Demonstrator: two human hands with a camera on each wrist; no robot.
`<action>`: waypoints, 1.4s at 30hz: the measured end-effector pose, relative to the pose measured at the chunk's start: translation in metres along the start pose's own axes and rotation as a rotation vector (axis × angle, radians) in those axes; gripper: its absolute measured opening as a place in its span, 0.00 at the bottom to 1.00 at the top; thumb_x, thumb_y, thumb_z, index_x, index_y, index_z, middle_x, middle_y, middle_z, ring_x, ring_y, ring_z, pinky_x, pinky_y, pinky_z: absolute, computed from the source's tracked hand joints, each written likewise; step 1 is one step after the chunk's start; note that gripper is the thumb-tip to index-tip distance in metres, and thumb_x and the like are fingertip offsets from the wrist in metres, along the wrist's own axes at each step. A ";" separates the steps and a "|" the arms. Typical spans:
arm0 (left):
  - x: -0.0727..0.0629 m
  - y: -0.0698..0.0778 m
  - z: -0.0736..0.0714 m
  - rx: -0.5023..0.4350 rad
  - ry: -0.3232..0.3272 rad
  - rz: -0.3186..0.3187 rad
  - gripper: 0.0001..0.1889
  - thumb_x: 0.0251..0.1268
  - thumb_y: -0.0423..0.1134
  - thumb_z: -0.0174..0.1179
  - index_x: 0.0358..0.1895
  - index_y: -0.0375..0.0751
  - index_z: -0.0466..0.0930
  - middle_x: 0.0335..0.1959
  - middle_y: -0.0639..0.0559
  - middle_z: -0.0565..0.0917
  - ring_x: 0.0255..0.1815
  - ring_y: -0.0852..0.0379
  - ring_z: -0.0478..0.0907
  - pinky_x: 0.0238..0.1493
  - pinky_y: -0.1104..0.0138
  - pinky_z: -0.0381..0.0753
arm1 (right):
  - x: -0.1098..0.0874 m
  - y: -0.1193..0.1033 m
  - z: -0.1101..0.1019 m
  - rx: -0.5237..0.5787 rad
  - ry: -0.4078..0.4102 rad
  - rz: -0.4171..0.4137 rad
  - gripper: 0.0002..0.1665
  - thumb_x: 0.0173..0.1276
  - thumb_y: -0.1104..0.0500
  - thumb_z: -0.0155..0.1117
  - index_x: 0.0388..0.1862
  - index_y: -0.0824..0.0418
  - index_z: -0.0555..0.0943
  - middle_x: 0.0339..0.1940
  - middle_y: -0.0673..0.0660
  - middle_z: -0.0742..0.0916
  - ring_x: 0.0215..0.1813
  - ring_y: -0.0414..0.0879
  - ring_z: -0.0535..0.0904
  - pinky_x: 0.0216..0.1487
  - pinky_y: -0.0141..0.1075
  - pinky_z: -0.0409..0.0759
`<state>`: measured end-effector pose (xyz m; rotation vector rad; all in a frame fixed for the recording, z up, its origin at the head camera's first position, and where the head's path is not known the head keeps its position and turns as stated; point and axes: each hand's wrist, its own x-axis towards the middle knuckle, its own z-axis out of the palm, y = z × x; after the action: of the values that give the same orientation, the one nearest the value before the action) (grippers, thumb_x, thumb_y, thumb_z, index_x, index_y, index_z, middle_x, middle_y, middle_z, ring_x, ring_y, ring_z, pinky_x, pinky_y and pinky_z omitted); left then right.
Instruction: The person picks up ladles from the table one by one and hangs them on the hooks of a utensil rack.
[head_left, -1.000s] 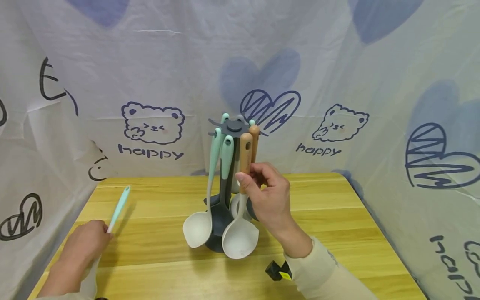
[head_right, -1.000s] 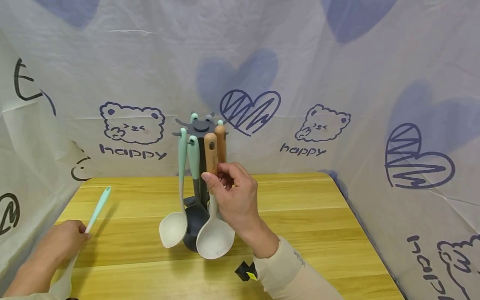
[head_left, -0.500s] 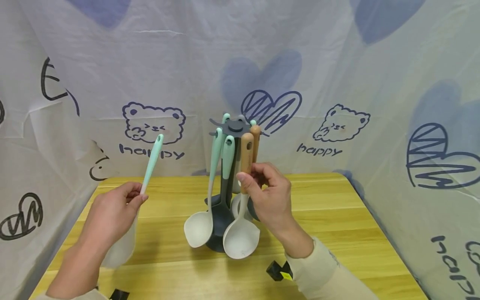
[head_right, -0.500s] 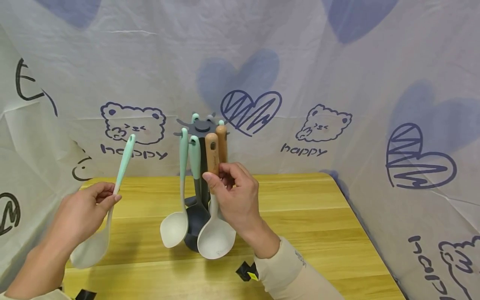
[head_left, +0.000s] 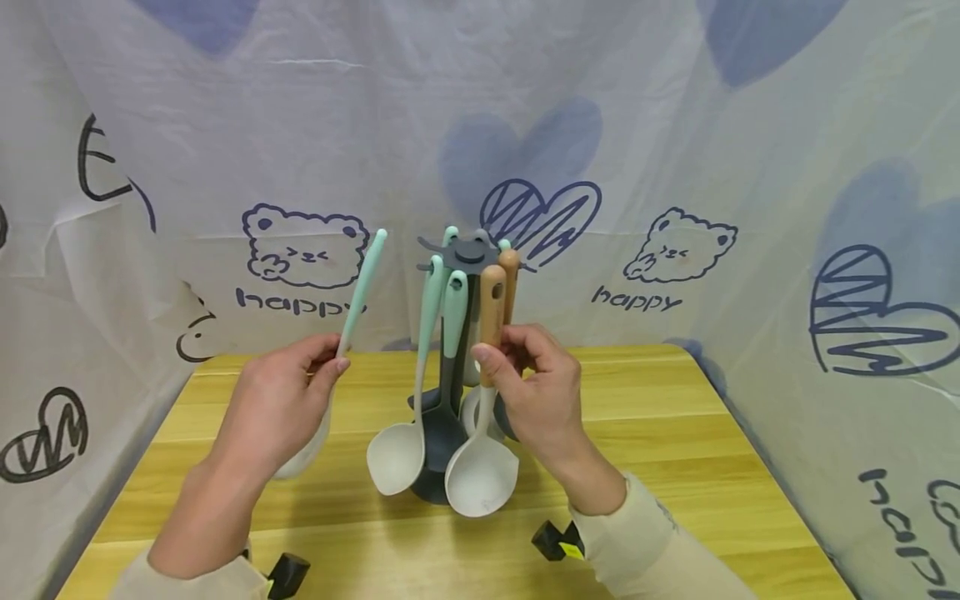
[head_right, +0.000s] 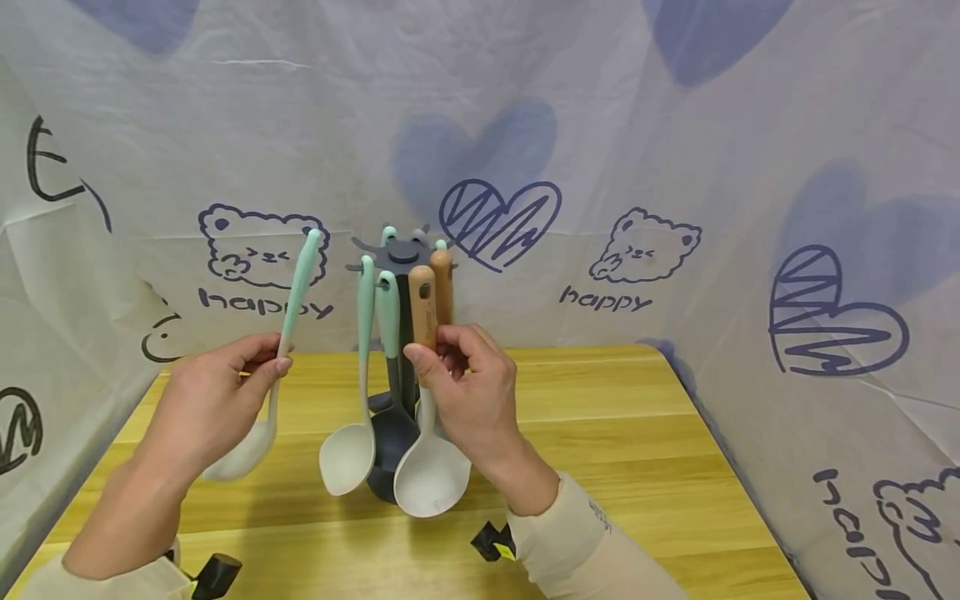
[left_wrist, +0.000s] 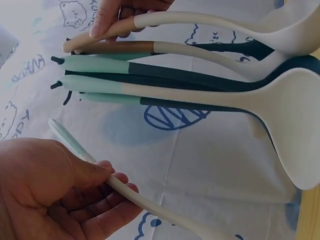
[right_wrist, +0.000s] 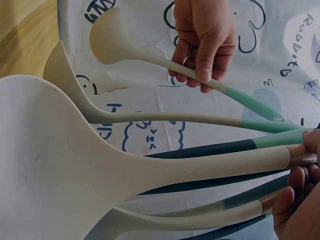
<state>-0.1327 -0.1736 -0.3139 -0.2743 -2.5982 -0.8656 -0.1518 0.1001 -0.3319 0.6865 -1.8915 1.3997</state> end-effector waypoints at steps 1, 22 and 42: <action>0.001 0.002 0.000 -0.005 -0.002 0.006 0.12 0.78 0.37 0.63 0.57 0.37 0.87 0.40 0.43 0.92 0.30 0.54 0.82 0.30 0.62 0.79 | 0.000 0.000 0.000 0.001 -0.001 -0.001 0.13 0.70 0.59 0.76 0.42 0.68 0.85 0.32 0.60 0.86 0.29 0.43 0.77 0.31 0.28 0.77; 0.014 0.015 0.013 -0.002 -0.080 0.011 0.11 0.81 0.36 0.59 0.56 0.38 0.86 0.37 0.46 0.90 0.29 0.52 0.79 0.29 0.62 0.79 | 0.000 -0.001 0.001 0.004 0.003 -0.015 0.21 0.74 0.48 0.73 0.42 0.67 0.85 0.31 0.60 0.86 0.29 0.43 0.76 0.31 0.28 0.77; 0.014 0.016 0.021 -0.012 -0.017 0.097 0.09 0.78 0.34 0.62 0.53 0.36 0.88 0.37 0.44 0.91 0.28 0.53 0.81 0.29 0.62 0.82 | 0.001 -0.002 0.000 0.004 0.003 -0.022 0.25 0.74 0.44 0.71 0.42 0.68 0.85 0.30 0.61 0.86 0.28 0.43 0.76 0.30 0.27 0.75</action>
<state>-0.1464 -0.1478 -0.3150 -0.4097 -2.5727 -0.8485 -0.1506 0.0996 -0.3303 0.7049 -1.8739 1.3904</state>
